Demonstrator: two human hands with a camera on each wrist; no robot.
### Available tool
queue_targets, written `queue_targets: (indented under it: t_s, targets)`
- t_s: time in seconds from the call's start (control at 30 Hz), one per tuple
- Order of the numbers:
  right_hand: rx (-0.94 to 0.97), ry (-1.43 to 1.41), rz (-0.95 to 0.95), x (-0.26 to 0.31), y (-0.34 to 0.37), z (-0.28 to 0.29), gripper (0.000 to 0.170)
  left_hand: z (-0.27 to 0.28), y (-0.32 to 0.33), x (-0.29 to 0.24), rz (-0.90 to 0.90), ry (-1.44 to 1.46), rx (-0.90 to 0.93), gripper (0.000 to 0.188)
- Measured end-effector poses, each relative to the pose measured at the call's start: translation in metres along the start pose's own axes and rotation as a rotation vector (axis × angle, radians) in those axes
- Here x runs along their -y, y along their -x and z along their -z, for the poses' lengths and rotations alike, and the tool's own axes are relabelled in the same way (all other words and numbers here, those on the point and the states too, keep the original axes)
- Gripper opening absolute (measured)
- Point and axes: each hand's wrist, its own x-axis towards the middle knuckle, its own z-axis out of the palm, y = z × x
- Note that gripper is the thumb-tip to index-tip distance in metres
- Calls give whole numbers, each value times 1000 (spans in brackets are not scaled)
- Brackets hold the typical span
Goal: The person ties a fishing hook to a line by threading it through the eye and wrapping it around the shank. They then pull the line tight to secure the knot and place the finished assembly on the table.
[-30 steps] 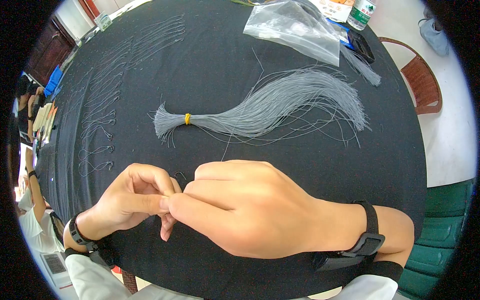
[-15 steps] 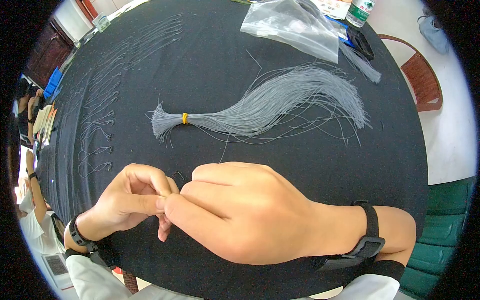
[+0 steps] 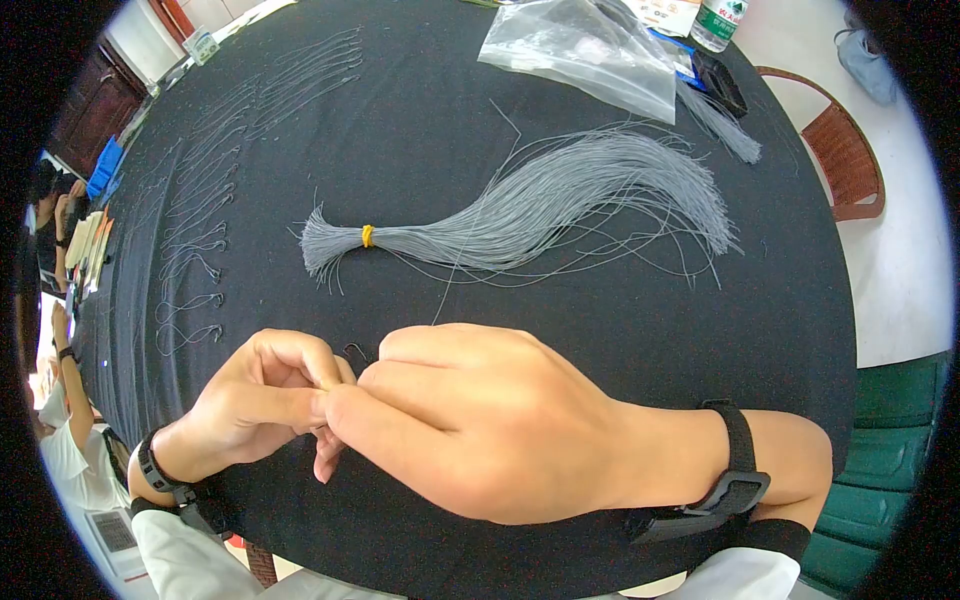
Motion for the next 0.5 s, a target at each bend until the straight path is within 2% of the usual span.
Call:
queue_targets:
  t_s: [0.23, 0.5]
  targets:
    - [0, 119, -1, 10, -1, 0, 26, -1, -1, 0, -24, -31, -30, 11]
    - [-17, 45, -1, 1, 2, -3, 26, -2, 0, 0, -23, -19, -27, 11]
